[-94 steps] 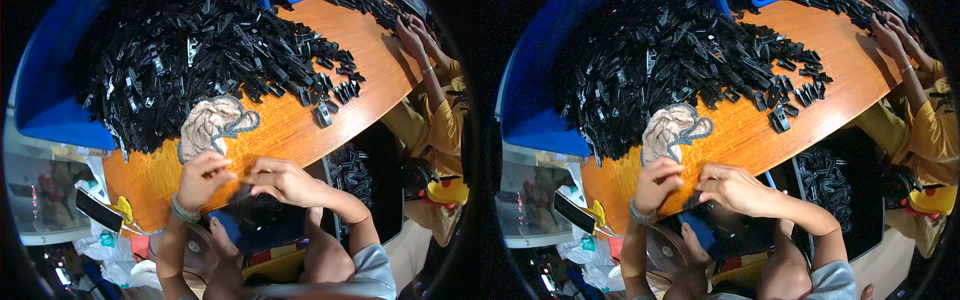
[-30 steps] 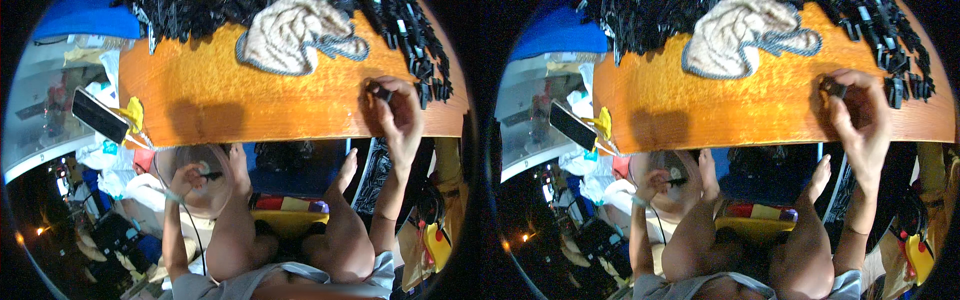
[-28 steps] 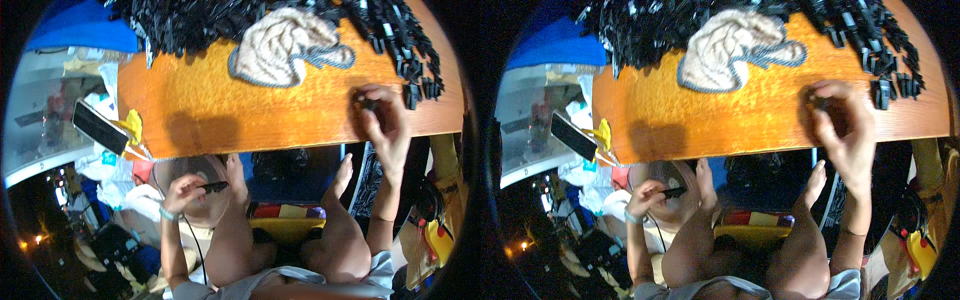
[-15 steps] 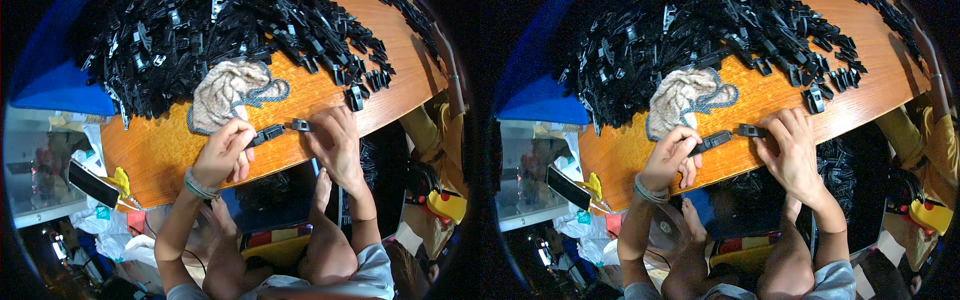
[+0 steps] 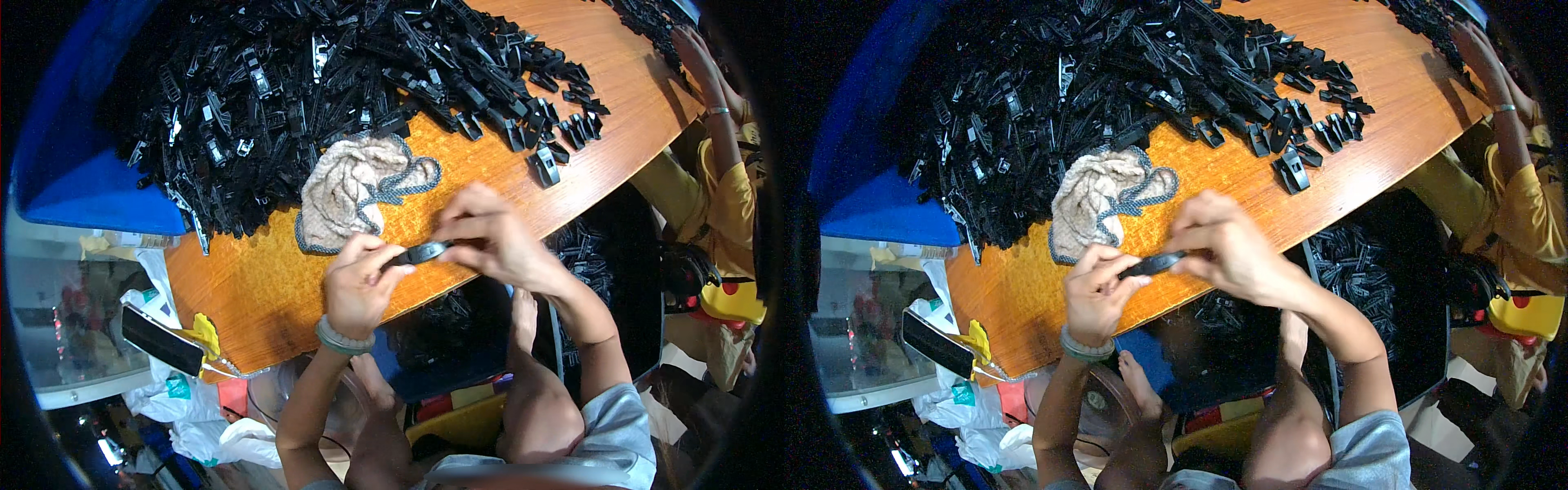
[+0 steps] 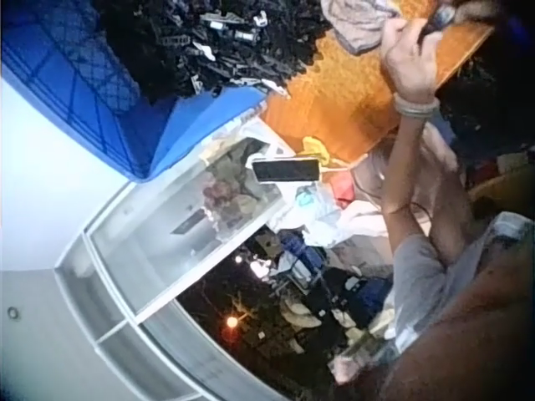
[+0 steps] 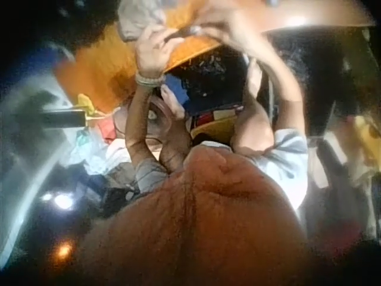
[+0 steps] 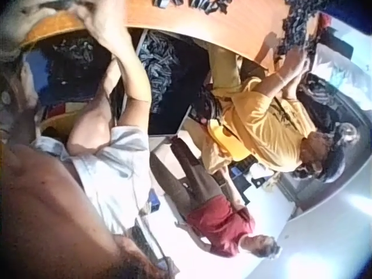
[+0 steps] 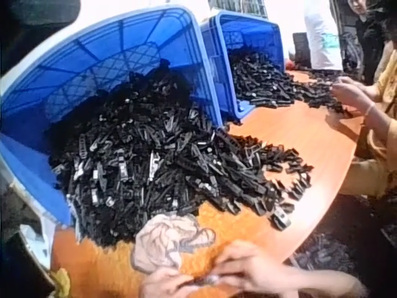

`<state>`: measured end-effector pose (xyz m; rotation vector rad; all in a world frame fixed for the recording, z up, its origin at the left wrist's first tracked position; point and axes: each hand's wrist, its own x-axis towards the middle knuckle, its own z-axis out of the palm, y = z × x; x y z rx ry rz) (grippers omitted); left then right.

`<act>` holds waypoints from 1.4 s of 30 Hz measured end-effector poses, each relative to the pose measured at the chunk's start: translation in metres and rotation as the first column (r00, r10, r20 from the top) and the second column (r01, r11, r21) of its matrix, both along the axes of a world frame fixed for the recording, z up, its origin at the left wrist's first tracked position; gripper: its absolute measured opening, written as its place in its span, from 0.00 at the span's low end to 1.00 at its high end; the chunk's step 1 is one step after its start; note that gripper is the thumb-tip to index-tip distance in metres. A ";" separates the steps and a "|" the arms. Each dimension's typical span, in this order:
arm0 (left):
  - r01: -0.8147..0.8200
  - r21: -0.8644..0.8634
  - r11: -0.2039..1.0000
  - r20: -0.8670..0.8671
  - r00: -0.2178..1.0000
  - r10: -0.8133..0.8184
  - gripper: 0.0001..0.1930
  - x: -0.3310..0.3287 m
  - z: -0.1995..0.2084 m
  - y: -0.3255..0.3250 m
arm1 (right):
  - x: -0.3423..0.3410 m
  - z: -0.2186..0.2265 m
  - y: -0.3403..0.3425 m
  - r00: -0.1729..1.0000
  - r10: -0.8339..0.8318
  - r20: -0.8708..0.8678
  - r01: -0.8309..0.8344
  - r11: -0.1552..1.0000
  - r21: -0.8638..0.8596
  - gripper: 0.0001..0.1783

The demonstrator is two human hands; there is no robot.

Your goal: The person assembles plastic components by taking plastic pieces from a pile on the table, wiping them with a cloth, and fitting the pieces together by hand.

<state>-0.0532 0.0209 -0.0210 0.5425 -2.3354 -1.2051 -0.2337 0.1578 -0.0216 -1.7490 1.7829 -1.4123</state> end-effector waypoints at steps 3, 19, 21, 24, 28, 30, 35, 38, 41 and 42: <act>-0.018 -0.026 0.999 0.038 0.999 0.019 0.12 -0.001 0.000 0.003 | 0.009 -0.003 -0.002 1.000 -0.020 0.008 0.020 0.999 0.047 0.13; -0.061 -0.698 0.713 -0.089 0.996 -0.002 0.11 -0.118 0.030 -0.073 | -0.060 0.009 -0.038 0.699 -0.517 -0.495 0.493 0.849 -0.191 0.05; -0.036 -0.637 0.770 -0.021 0.999 0.029 0.10 -0.123 0.030 -0.076 | -0.069 0.005 -0.043 0.529 -0.412 -0.742 0.522 0.847 -0.098 0.07; -0.067 -0.541 0.838 -0.039 0.998 0.055 0.09 -0.113 0.029 -0.071 | -0.069 0.007 -0.032 0.484 -0.375 -0.790 0.491 0.864 -0.110 0.07; -0.080 -0.218 0.973 -0.084 0.994 0.063 0.08 -0.063 0.033 -0.041 | -0.055 0.010 -0.004 0.655 -0.448 -0.608 0.458 0.876 -0.152 0.05; -0.093 0.029 0.995 -0.044 0.995 0.095 0.08 -0.032 0.024 -0.033 | -0.047 0.009 0.008 0.823 -0.407 -0.397 0.392 0.912 -0.123 0.08; -0.033 0.341 0.939 0.175 0.984 -0.029 0.11 0.098 0.041 -0.013 | -0.016 0.002 0.021 0.936 -0.348 0.056 0.347 0.937 0.026 0.13; -0.203 0.302 0.932 0.448 0.892 0.049 0.10 0.179 0.054 0.003 | -0.019 -0.008 0.031 0.917 -0.383 0.108 0.387 0.922 -0.012 0.13; -0.579 0.423 0.697 0.539 0.779 0.320 0.11 0.278 0.040 0.023 | -0.036 -0.022 0.036 0.918 -0.393 0.058 0.393 0.920 0.014 0.15; -0.639 0.474 0.606 0.509 0.760 0.404 0.11 0.309 0.021 0.028 | -0.035 -0.027 0.034 0.917 -0.388 0.097 0.388 0.921 0.018 0.16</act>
